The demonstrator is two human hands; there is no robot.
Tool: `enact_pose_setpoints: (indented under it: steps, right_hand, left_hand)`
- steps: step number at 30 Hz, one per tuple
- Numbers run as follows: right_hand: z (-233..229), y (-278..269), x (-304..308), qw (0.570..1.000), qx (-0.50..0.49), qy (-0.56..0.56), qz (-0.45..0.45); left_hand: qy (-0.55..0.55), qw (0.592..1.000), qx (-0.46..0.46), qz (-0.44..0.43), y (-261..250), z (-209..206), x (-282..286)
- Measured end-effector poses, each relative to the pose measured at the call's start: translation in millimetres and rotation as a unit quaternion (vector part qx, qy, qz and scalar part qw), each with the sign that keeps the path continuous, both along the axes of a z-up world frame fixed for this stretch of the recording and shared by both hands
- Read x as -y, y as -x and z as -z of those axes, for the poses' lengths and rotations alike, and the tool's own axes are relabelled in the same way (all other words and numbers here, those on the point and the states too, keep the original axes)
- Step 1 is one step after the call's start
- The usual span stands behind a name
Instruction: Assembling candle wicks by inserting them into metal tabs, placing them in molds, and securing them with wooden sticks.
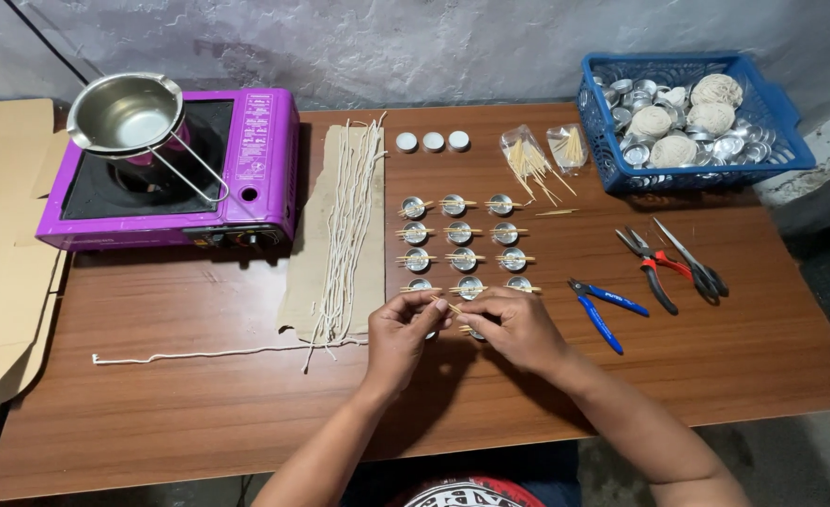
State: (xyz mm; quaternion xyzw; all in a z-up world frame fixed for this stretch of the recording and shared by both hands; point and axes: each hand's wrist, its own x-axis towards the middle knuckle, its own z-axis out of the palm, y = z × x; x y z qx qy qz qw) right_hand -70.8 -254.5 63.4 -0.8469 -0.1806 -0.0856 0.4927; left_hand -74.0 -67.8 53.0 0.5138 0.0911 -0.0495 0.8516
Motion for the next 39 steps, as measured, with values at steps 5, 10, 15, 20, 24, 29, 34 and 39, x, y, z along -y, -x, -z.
enact_pose_setpoints:
  steps: [5,10,15,20,24,29,34,39]
  right_hand:
    - [-2.5,7.3,0.2,0.999,0.019,0.02,-0.017]
    - [13.5,14.2,4.7,0.995,0.064,0.065,-0.028]
    - [25.7,20.1,3.4,0.959,0.202,0.193,-0.039]
    - [-2.0,36.2,-2.9,0.921,0.267,0.276,-0.059]
    - [-10.0,37.5,-2.7,0.917,0.281,0.278,-0.06]
    - [15.8,28.1,13.3,0.929,0.26,0.241,-0.103]
    - [27.1,-1.8,124.8,0.931,0.214,0.293,-0.026]
    - [38.5,-32.4,215.6,0.923,-0.11,0.365,0.046]
  left_hand:
    - [-0.054,0.997,0.033,0.034,-0.6,8.8,-5.8]
    - [-0.149,0.982,0.075,0.09,-4.0,11.3,-19.4]
    - [-0.39,0.876,0.238,0.155,-2.9,-13.8,-33.6]
    - [-0.527,0.737,0.379,0.189,0.7,-4.8,-37.0]
    - [-0.577,0.649,0.479,0.133,-0.4,-8.3,-27.7]
    - [-0.61,0.61,0.481,0.155,-4.4,6.1,-27.8]
    - [-0.629,0.625,0.433,0.163,-12.8,17.0,-42.8]
    - [-0.51,0.745,0.399,0.162,-21.5,14.7,-46.8]
